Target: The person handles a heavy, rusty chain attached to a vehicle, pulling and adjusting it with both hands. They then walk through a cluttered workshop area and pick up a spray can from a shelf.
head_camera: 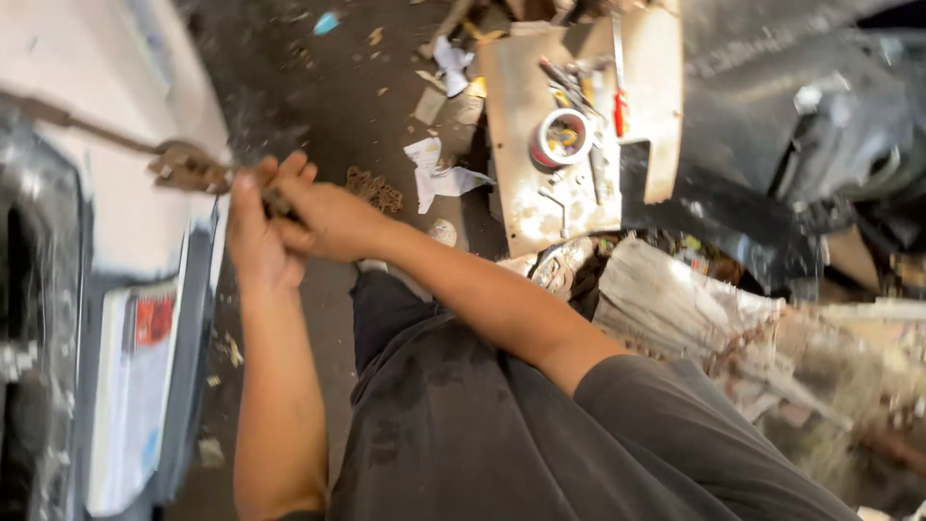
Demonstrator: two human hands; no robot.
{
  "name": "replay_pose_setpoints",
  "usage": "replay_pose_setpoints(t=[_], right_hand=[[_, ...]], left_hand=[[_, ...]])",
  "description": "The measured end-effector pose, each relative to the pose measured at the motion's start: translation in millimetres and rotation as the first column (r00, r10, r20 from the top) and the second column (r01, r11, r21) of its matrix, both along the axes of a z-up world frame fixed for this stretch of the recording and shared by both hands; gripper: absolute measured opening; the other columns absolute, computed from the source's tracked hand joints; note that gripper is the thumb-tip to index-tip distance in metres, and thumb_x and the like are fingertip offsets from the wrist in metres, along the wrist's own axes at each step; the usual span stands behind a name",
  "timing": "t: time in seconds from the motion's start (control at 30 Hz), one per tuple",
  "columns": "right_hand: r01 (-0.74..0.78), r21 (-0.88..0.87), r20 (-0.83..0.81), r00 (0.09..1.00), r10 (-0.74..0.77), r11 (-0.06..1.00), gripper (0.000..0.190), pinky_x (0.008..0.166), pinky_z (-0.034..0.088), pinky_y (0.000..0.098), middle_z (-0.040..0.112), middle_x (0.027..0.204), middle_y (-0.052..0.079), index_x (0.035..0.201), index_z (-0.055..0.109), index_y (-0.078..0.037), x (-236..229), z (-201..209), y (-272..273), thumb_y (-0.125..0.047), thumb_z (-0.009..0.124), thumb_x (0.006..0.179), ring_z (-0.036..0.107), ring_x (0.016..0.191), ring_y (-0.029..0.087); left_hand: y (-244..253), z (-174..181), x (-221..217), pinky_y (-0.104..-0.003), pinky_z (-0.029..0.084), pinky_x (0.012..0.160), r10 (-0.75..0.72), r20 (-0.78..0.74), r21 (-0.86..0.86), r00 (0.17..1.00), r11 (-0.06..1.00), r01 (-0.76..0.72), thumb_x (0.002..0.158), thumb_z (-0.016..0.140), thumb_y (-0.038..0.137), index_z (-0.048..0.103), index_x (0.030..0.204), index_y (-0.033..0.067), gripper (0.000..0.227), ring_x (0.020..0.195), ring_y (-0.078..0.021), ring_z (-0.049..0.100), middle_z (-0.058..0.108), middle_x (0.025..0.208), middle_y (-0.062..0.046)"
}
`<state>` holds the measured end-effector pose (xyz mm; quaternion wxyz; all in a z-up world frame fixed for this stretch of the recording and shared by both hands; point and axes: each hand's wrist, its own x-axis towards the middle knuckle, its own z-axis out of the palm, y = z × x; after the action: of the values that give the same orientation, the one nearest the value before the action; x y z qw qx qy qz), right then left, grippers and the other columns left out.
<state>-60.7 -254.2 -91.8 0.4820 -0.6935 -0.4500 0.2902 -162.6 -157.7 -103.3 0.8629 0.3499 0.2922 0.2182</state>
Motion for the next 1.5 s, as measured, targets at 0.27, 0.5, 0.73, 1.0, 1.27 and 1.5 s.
replay_pose_setpoints(t=[0.27,0.5,0.73,1.0,1.27,1.5], right_hand=[[0.128,-0.436,0.066,0.992,-0.11,0.891,0.041,0.098,0.046,0.0573,0.074,0.097,0.019,0.119,0.056,-0.009,-32.2,45.6,1.4,-0.041,0.063,0.094,0.07,0.095,0.04],[0.391,0.013,0.272,0.884,-0.38,0.92,0.055,0.109,0.044,0.0499,0.069,0.127,0.015,0.13,0.06,-0.01,-55.3,57.4,-83.9,-0.035,0.073,0.083,0.064,0.124,0.038],[0.775,-0.387,0.301,0.619,-0.725,0.5,0.028,0.075,0.056,0.0415,0.075,0.092,0.017,0.116,0.073,-0.007,64.5,-191.4,-312.8,-0.023,0.067,0.093,0.073,0.083,0.031],[0.858,-0.326,0.187,0.469,-0.863,0.396,0.041,0.083,0.053,0.0352,0.074,0.1,0.011,0.114,0.071,-0.004,156.1,-255.6,-324.9,-0.02,0.078,0.078,0.069,0.091,0.021],[0.888,-0.394,0.081,0.29,-0.953,0.237,0.024,0.057,0.049,0.0391,0.059,0.069,0.006,0.079,0.051,-0.007,155.3,-347.3,-371.4,-0.009,0.075,0.08,0.056,0.058,0.023],[0.553,-0.728,-0.615,-0.268,-0.742,0.405,0.012,0.068,0.061,0.0384,0.059,0.082,0.008,0.089,0.056,-0.003,87.8,-254.5,-376.3,0.003,0.046,0.086,0.062,0.072,0.024]], left_hand=[[27.4,-36.1,-39.0,-0.039,0.049,0.1,-0.21,0.086,0.005,0.974,0.978,0.21,0.109,0.062,0.057,0.06,0.133,-0.0088,0.07,0.11,-0.0261,0.061,0.063,0.12,-0.019],[18.2,-9.1,-25.5,-0.048,0.062,0.089,-0.045,-0.036,0.007,0.998,0.999,0.045,0.103,0.068,0.051,0.054,0.111,0.0081,0.045,0.086,-0.0298,0.069,0.068,0.095,-0.011],[6.7,-18.4,-35.6,-0.04,0.049,0.07,0.076,-0.062,0.154,0.995,0.986,-0.066,0.113,0.067,0.051,0.049,0.11,0.0075,0.047,0.071,-0.0216,0.054,0.061,0.085,-0.01],[-26.2,-24.3,-32.4,-0.041,0.058,0.069,0.297,-0.252,0.351,0.921,0.915,-0.199,0.112,0.048,0.048,0.052,0.123,0.0069,0.042,0.069,-0.0222,0.063,0.069,0.089,-0.012],[-31.4,-5.7,-13.2,-0.038,0.06,0.063,0.285,-0.414,0.362,0.865,0.923,-0.131,0.107,0.045,0.056,0.051,0.105,0.006,0.051,0.069,-0.0232,0.07,0.071,0.083,-0.015],[-28.5,3.0,-5.2,-0.037,0.06,0.063,0.227,-0.485,0.341,0.845,0.939,-0.057,0.106,0.039,0.058,0.048,0.105,0.0052,0.054,0.068,-0.0234,0.072,0.072,0.08,-0.016]])
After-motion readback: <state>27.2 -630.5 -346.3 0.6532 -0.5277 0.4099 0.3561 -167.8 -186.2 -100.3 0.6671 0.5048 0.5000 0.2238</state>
